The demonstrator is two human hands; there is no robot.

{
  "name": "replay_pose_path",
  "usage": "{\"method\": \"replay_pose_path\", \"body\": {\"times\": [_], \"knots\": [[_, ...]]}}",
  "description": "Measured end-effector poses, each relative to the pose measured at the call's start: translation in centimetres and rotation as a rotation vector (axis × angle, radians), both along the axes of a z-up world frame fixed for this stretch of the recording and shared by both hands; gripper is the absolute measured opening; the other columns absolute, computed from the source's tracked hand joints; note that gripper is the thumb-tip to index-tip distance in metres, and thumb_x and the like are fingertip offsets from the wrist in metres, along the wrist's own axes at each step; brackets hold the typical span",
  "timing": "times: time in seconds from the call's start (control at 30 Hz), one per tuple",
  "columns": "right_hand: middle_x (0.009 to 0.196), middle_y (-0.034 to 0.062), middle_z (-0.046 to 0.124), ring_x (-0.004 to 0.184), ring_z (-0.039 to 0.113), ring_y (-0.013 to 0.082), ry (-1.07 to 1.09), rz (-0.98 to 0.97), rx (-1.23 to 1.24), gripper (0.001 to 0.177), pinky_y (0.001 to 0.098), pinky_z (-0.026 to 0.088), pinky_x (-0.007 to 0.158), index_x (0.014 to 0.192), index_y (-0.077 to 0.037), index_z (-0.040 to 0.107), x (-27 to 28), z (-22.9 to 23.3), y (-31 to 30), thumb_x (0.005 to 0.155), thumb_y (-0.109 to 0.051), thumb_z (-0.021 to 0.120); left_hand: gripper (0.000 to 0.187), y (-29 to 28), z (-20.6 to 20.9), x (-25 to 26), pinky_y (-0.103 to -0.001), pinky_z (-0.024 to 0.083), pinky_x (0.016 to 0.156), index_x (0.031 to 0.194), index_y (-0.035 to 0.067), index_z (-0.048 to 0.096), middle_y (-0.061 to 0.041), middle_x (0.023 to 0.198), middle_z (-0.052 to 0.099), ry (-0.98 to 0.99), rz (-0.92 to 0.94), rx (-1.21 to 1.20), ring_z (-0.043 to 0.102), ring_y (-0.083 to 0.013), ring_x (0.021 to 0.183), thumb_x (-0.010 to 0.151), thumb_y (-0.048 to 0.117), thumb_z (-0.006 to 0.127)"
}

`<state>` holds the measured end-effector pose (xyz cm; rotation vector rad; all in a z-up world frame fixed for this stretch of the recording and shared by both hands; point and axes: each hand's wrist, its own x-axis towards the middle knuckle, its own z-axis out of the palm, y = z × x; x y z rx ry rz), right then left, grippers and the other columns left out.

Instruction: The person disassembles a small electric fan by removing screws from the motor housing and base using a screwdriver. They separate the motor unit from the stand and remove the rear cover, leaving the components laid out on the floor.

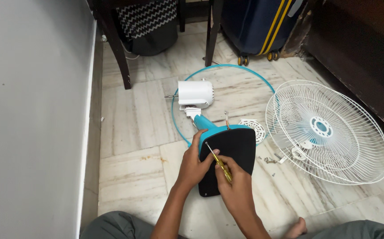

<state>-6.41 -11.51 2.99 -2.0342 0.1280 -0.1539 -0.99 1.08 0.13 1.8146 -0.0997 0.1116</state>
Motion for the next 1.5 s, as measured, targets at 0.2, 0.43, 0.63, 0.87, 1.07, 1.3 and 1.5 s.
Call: {"method": "replay_pose_path", "body": {"times": [0.2,0.43,0.63,0.87,1.07,1.3,1.5], "knots": [[0.063,0.0106,0.067,0.052,0.056,0.0137,0.045,-0.038,-0.005,0.032,0.0319,0.048,0.052,0.119,-0.013,0.076,0.1,0.5,0.0,0.087,-0.013,0.069,0.066,0.1,-0.5,0.1,-0.030,0.049,0.056,0.148,0.018,0.044,-0.010,0.098,0.077,-0.059,-0.007,-0.024,0.061,-0.0120,0.060,0.089,0.021,0.076],[0.055,0.0034,0.060,0.049,0.048,0.0075,0.068,-0.115,0.109,0.023,0.0284,0.037,0.048,0.105,-0.006,0.080,1.4,1.1,0.5,0.083,-0.011,0.075,0.064,0.0,-1.3,0.7,-0.031,0.046,0.052,0.145,0.017,0.047,-0.008,0.100,0.078,-0.059,0.010,-0.025,0.058,-0.0112,0.057,0.088,0.020,0.076],[0.052,0.0042,0.058,0.047,0.046,0.0076,0.086,-0.181,0.064,0.018,0.0289,0.037,0.048,0.096,-0.004,0.080,2.2,2.2,0.9,0.090,-0.018,0.072,0.060,-0.2,-2.3,0.9,-0.034,0.056,0.086,0.146,0.011,0.045,-0.013,0.118,0.074,-0.242,-0.023,-0.105,0.073,-0.0201,0.105,0.093,0.016,0.074],[0.064,0.0152,0.068,0.053,0.064,0.0198,-0.108,-0.032,-0.126,0.015,0.0346,0.049,0.052,0.093,-0.001,0.078,2.6,3.3,0.5,0.087,-0.014,0.072,0.064,-0.1,-3.6,1.7,-0.036,0.048,0.105,0.151,0.012,0.038,-0.015,0.134,0.065,-0.197,-0.100,-0.173,0.063,-0.0242,0.126,0.094,0.011,0.068],[0.075,0.0217,0.073,0.064,0.075,0.0312,-0.111,0.073,-0.192,0.014,0.0384,0.056,0.059,0.092,0.002,0.075,3.0,4.1,0.6,0.087,-0.009,0.068,0.065,0.5,-4.2,1.7,-0.035,0.047,0.106,0.153,0.014,0.034,-0.015,0.135,0.064,-0.146,-0.131,-0.189,0.062,-0.0238,0.127,0.095,0.008,0.063],[0.078,0.0243,0.073,0.071,0.073,0.0378,-0.214,0.198,-0.360,0.013,0.0426,0.058,0.067,0.091,0.002,0.074,3.4,4.2,0.0,0.089,-0.010,0.069,0.063,0.4,-4.6,1.7,-0.036,0.048,0.105,0.153,0.014,0.033,-0.013,0.133,0.065,-0.107,-0.121,-0.187,0.062,-0.0220,0.125,0.097,0.012,0.063],[0.083,0.0237,0.071,0.075,0.071,0.0417,-0.272,0.308,-0.619,0.016,0.0485,0.057,0.067,0.085,0.002,0.066,3.7,4.2,0.2,0.092,-0.012,0.067,0.066,0.5,-4.7,1.8,-0.037,0.047,0.106,0.154,0.015,0.031,-0.013,0.135,0.064,-0.141,-0.127,-0.150,0.061,-0.0228,0.126,0.097,0.012,0.063]]}}
